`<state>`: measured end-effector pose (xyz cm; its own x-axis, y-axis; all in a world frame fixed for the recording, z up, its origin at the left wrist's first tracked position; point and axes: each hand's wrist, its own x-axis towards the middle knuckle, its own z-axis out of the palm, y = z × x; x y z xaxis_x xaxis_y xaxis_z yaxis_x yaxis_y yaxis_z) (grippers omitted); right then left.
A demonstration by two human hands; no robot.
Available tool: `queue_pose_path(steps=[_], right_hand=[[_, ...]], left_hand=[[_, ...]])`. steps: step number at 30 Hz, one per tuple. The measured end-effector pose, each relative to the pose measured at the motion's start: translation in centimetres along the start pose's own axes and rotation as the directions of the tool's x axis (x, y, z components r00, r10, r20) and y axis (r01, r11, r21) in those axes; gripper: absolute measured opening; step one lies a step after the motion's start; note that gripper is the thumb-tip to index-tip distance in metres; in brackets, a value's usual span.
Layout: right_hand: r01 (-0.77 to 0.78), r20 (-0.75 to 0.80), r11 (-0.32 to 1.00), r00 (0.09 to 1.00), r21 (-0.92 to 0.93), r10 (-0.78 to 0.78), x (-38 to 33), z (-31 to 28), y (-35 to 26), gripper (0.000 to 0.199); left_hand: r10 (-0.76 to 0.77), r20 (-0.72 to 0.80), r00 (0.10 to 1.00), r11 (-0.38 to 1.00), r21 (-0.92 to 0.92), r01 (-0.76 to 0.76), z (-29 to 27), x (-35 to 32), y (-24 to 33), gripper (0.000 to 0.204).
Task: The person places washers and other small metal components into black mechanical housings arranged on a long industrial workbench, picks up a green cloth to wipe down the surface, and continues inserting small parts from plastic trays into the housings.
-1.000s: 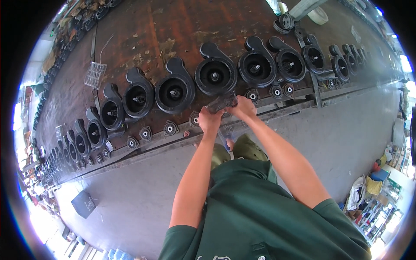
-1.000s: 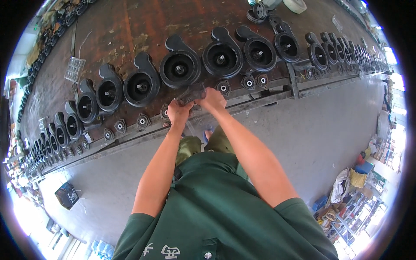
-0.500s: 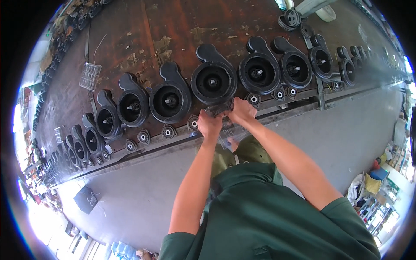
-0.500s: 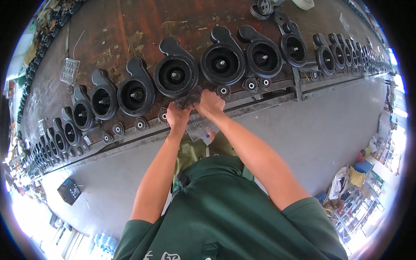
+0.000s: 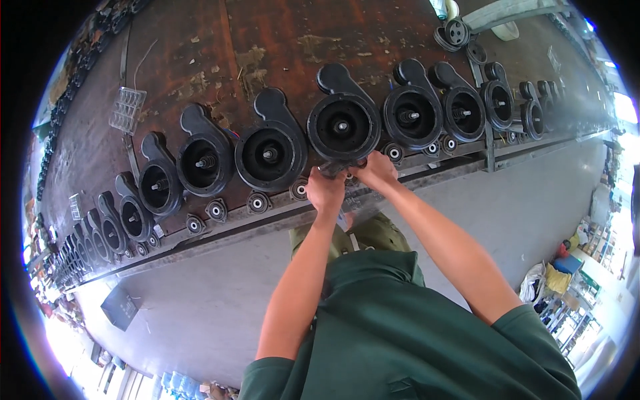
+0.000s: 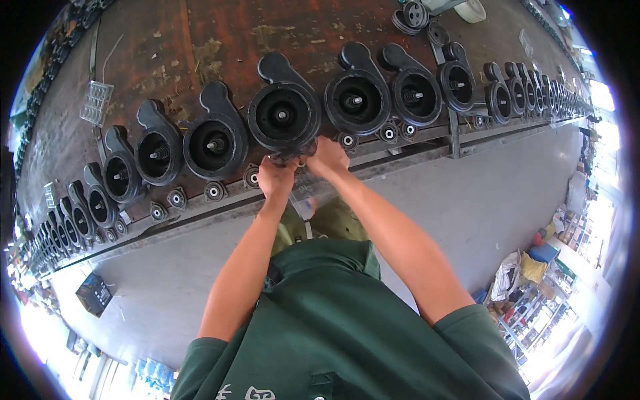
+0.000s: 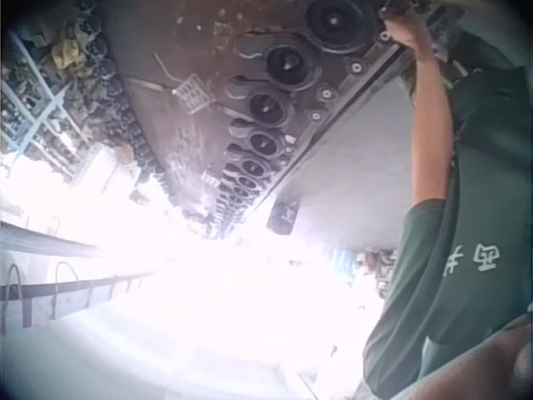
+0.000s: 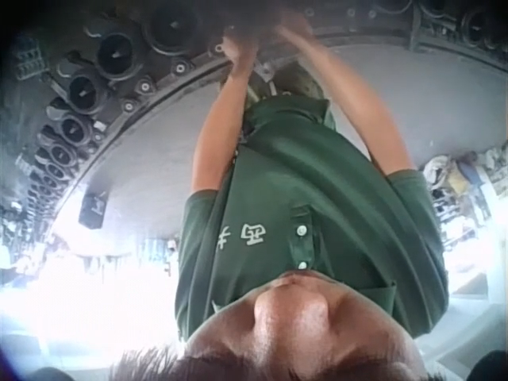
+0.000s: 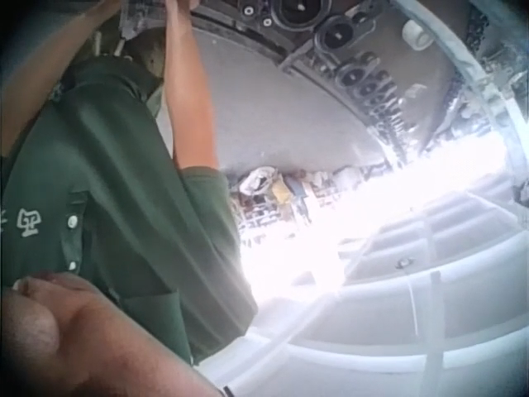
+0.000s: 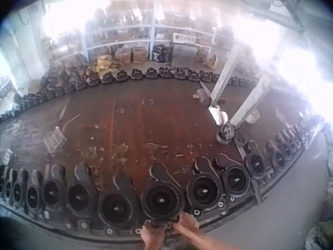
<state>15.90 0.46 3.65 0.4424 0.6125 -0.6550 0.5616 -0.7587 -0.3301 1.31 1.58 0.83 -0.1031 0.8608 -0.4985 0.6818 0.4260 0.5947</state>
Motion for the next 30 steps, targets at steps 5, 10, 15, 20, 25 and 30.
queue_pose_path(steps=[5,10,15,20,25,30], right_hand=[[-0.068,0.01,0.996,0.998,-0.056,0.068,-0.5,-0.4,-1.3,0.051],[-0.126,0.112,0.987,0.984,-0.103,0.137,-0.4,-0.7,-2.2,0.06],[-0.116,0.052,0.986,0.991,-0.117,0.123,-1.5,-0.3,-2.9,0.064],[-0.042,-0.005,0.997,0.999,-0.069,0.042,-1.0,0.7,-1.8,0.061],[0.136,0.113,0.989,0.983,0.055,-0.142,0.4,0.3,1.6,0.055],[0.055,0.059,0.998,0.997,-0.024,-0.053,-0.4,0.4,0.4,0.057]], left_hand=[[-0.091,0.037,0.995,0.994,0.072,0.088,-0.7,-0.2,1.3,0.057],[-0.146,0.01,0.989,0.984,0.106,0.144,-0.9,-0.7,2.5,0.055],[-0.104,-0.004,0.995,0.989,0.1,0.104,-0.7,-0.8,2.6,0.053],[-0.06,-0.048,0.997,0.992,0.11,0.065,0.2,-0.7,1.7,0.055],[-0.045,0.041,0.998,0.999,-0.022,0.046,-0.7,-0.2,0.4,0.06],[-0.042,0.027,0.999,0.999,0.026,0.041,-0.7,-0.3,0.4,0.06]])
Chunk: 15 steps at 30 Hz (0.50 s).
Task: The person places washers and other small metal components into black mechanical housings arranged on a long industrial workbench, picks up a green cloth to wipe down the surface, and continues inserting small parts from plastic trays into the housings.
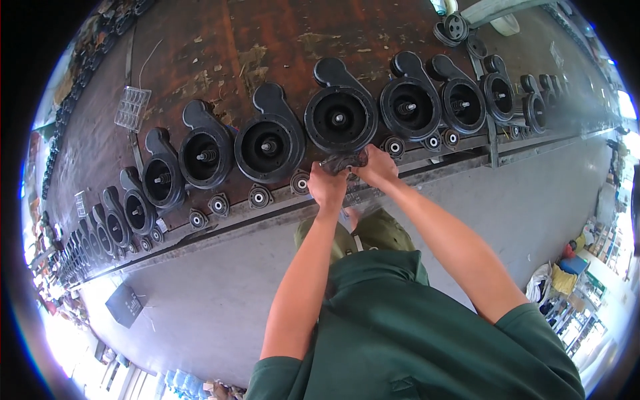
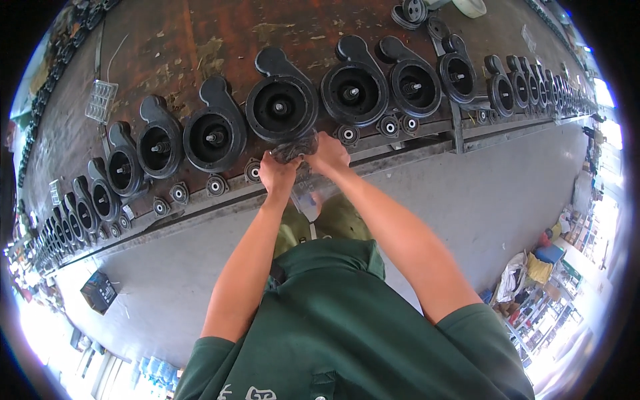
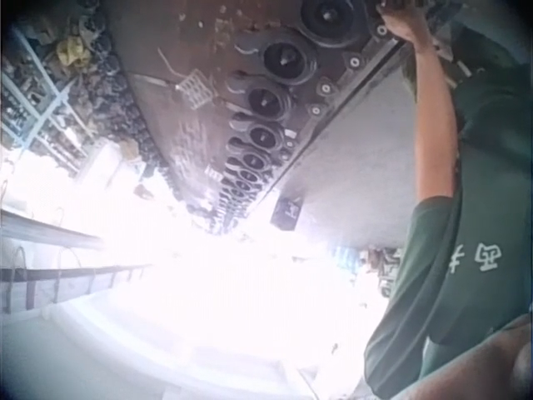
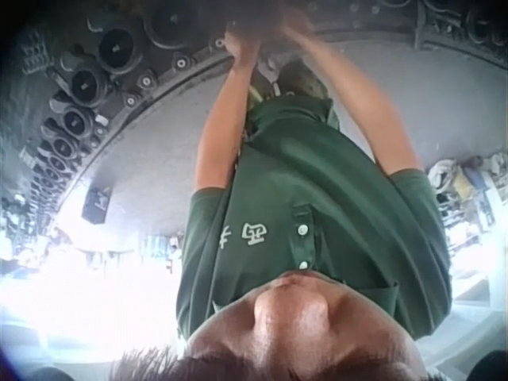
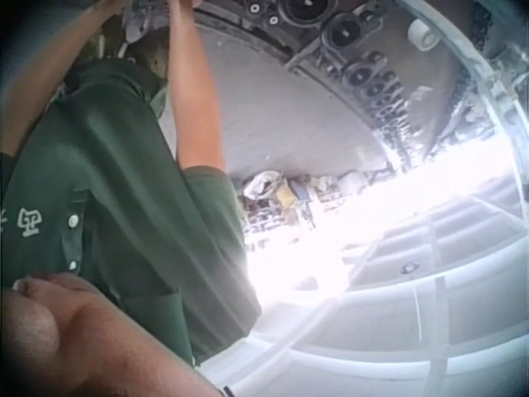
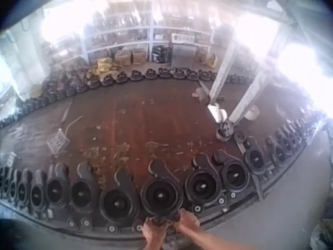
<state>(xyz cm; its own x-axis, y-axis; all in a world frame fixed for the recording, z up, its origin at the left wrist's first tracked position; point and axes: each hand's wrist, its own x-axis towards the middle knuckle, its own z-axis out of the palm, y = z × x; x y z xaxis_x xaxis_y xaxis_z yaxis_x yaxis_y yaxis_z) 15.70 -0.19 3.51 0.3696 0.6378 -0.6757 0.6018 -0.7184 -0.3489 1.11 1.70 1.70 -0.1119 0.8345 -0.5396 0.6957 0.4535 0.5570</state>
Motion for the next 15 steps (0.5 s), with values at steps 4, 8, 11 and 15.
queue_pose_path(steps=[4,8,11,15], right_hand=[[-0.035,-0.019,0.998,0.999,-0.051,0.034,-0.7,-0.2,-1.4,0.059],[-0.014,-0.044,0.997,0.999,-0.075,0.011,-0.6,0.9,-1.3,0.065],[-0.005,-0.054,0.997,0.999,-0.075,0.001,-0.9,0.2,-1.7,0.067],[0.037,-0.084,0.998,0.996,-0.057,-0.042,-0.8,0.3,-0.7,0.063]], left_hand=[[0.051,-0.042,0.998,0.999,0.0,-0.051,0.1,-0.6,0.1,0.058],[-0.04,-0.046,0.998,0.996,0.073,0.044,0.7,-1.2,1.0,0.057],[0.006,-0.06,0.998,0.999,0.041,-0.003,0.5,-0.5,0.6,0.053],[0.006,-0.023,1.0,0.998,-0.056,-0.007,0.7,0.2,-0.9,0.046]])
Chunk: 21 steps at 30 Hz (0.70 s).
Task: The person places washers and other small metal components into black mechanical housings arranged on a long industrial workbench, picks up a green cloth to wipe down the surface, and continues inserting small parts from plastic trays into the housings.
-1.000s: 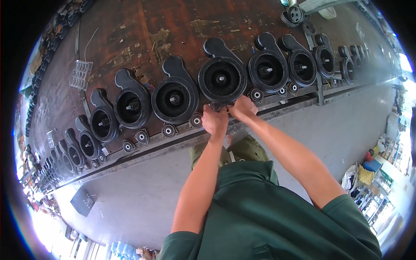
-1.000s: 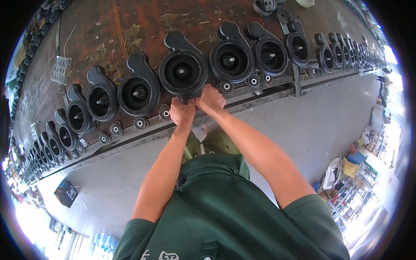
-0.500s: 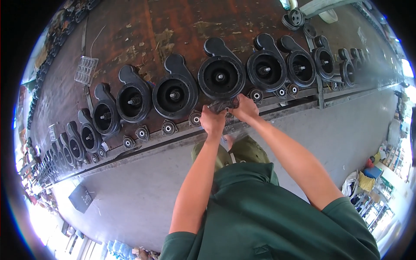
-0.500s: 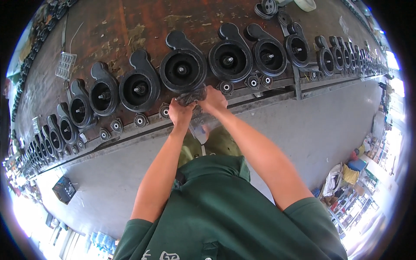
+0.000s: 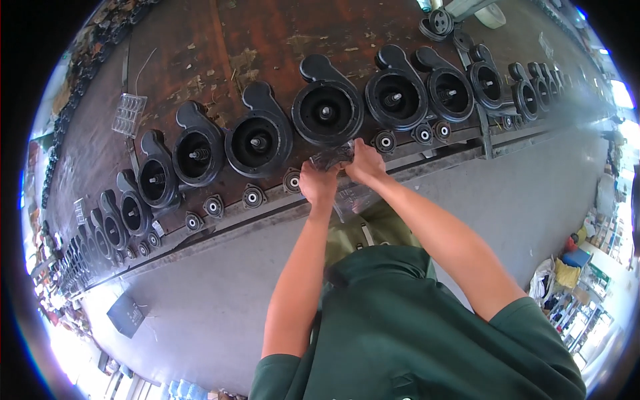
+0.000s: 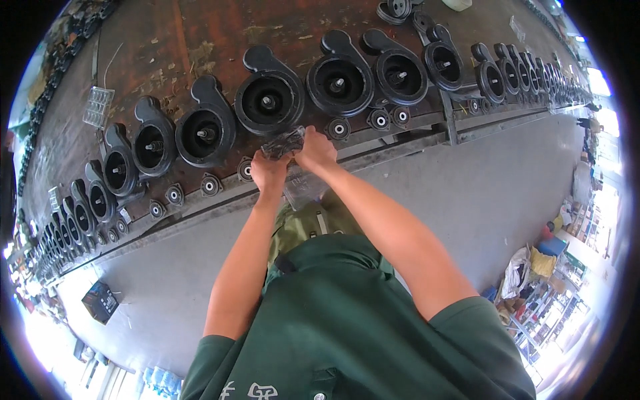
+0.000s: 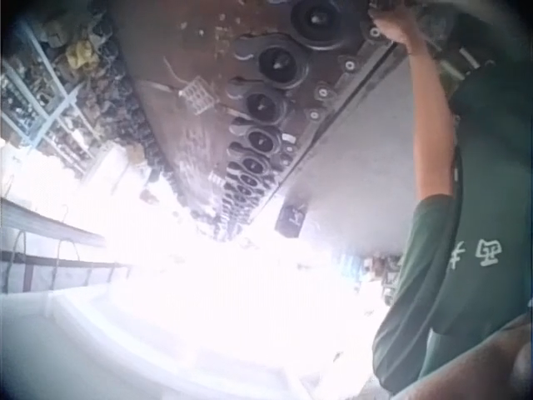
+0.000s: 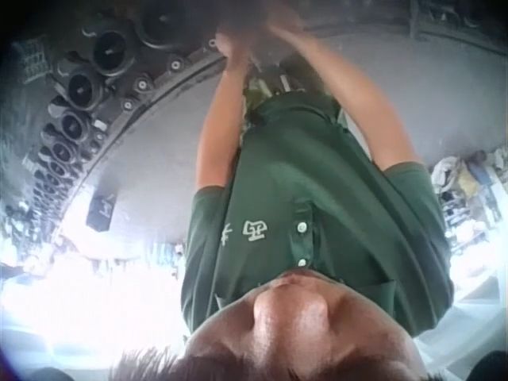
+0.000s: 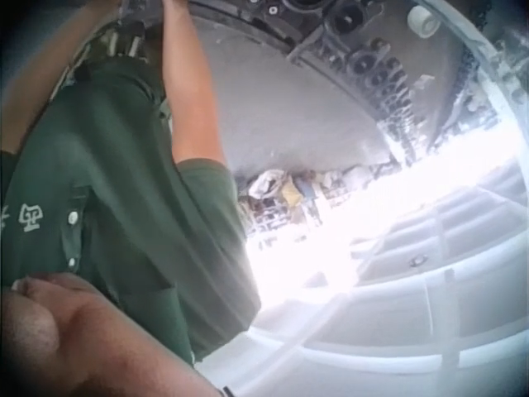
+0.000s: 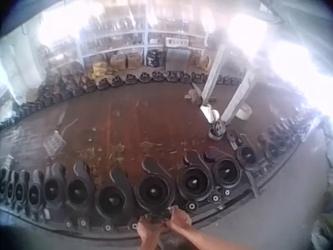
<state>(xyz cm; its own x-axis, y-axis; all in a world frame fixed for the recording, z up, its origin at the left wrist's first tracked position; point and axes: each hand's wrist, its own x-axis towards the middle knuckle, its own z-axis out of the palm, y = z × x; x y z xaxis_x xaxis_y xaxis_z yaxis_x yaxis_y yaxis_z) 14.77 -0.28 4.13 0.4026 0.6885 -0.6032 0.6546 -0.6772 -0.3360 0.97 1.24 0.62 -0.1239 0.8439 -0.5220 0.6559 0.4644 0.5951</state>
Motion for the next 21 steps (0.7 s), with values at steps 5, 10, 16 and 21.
queue_pose_path(steps=[5,10,16,21], right_hand=[[0.19,-0.092,0.961,0.98,0.2,-0.175,-0.8,-1.0,3.4,0.039],[0.346,-0.294,0.885,0.92,0.31,-0.257,-3.7,-4.1,11.3,0.036],[0.587,-0.458,0.776,0.638,-0.231,-0.619,-5.1,-11.7,15.4,0.038],[0.515,-0.161,0.842,0.855,0.161,-0.492,-0.5,-11.0,17.7,0.016]], left_hand=[[0.027,-0.051,0.998,0.962,-0.269,-0.04,-0.2,-4.2,-1.5,0.033],[0.046,0.086,0.995,0.934,-0.356,-0.013,2.8,-10.5,-0.4,0.014],[0.394,0.13,0.91,0.917,-0.123,-0.38,8.8,-14.7,4.4,0.023],[0.292,0.123,0.948,0.956,-0.013,-0.293,8.4,-13.8,7.0,0.019]])
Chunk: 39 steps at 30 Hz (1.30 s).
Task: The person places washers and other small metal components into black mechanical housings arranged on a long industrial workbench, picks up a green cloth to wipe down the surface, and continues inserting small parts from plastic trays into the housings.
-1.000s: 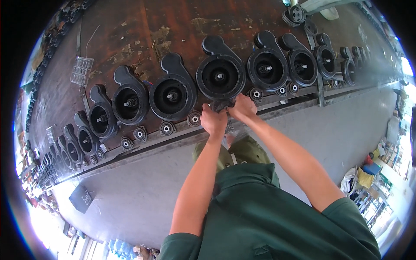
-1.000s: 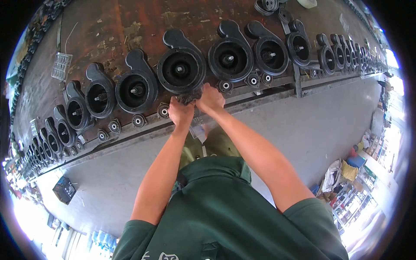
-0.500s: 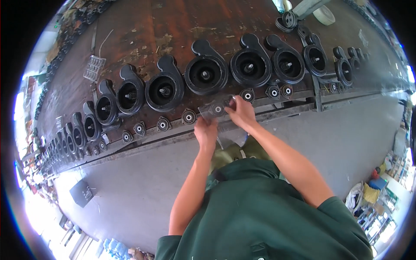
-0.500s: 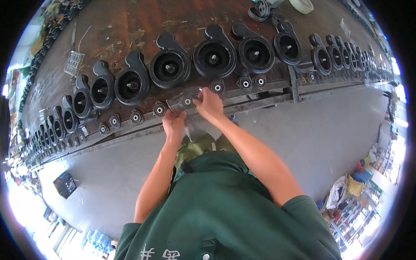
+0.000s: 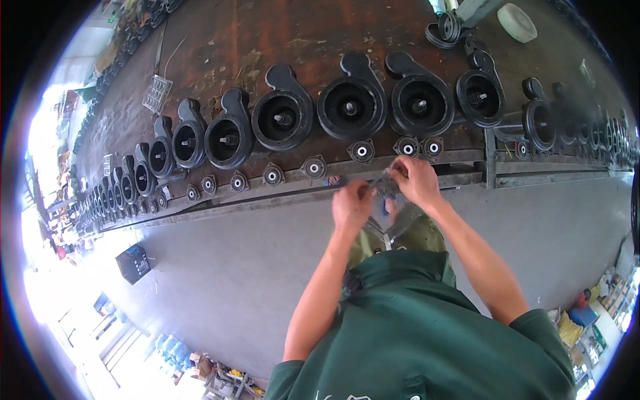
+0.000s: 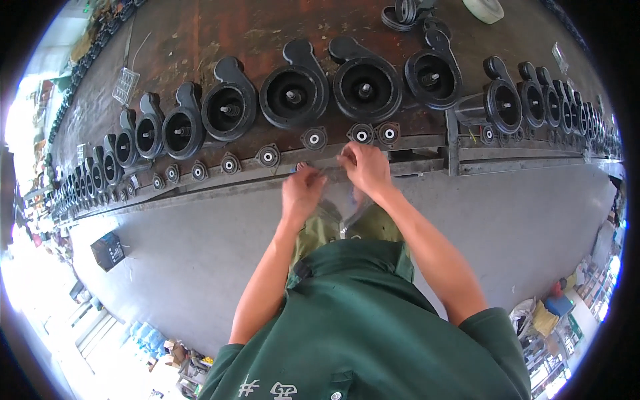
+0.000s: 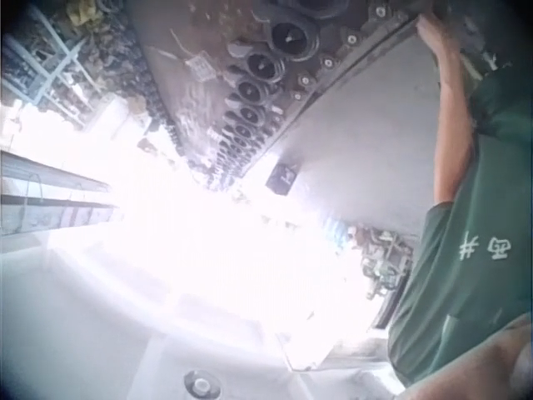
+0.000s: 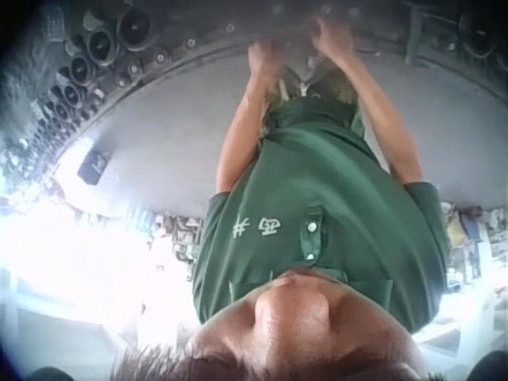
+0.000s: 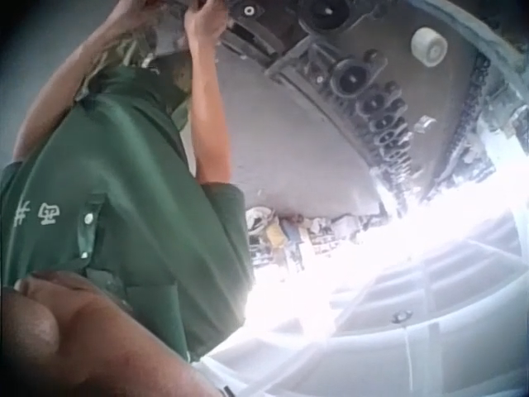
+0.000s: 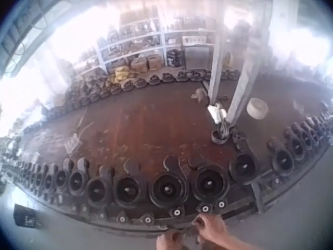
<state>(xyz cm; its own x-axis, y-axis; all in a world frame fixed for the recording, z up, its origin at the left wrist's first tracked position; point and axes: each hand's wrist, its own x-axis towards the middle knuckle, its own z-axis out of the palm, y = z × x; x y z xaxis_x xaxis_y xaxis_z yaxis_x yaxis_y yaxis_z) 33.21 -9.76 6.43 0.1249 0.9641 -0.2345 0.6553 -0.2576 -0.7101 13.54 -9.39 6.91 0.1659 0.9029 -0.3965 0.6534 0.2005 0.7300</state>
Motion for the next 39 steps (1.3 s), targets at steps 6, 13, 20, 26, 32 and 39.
queue_pose_path(steps=[6,13,20,26,32,39], right_hand=[[-0.068,-0.066,0.994,0.995,0.083,0.073,4.5,1.2,0.4,0.022],[-0.215,0.063,0.977,0.975,0.016,0.213,7.8,3.2,-1.8,0.041],[-0.25,0.1,0.963,0.966,0.104,0.24,7.1,4.4,-0.9,0.036],[-0.222,0.129,0.975,0.967,0.016,0.218,6.2,4.2,-1.3,0.032],[-0.226,0.117,0.973,0.969,0.053,0.218,5.2,4.9,-1.0,0.032],[-0.17,0.089,0.981,0.98,-0.089,0.178,5.6,5.7,0.1,0.044]], left_hand=[[-0.284,-0.048,0.958,0.852,-0.471,0.229,-0.5,5.2,-3.5,0.026],[-0.204,-0.165,0.965,0.94,-0.309,0.145,0.5,9.4,-2.2,0.038],[-0.149,-0.146,0.978,0.966,-0.231,0.113,-0.1,8.5,-3.5,0.038],[-0.162,-0.143,0.976,0.98,-0.137,0.142,-0.3,7.1,-3.6,0.034],[-0.254,-0.096,0.962,0.932,-0.29,0.217,-0.3,6.5,-3.3,0.031],[-0.196,-0.111,0.974,0.97,-0.167,0.176,-0.7,6.7,-2.4,0.036]])
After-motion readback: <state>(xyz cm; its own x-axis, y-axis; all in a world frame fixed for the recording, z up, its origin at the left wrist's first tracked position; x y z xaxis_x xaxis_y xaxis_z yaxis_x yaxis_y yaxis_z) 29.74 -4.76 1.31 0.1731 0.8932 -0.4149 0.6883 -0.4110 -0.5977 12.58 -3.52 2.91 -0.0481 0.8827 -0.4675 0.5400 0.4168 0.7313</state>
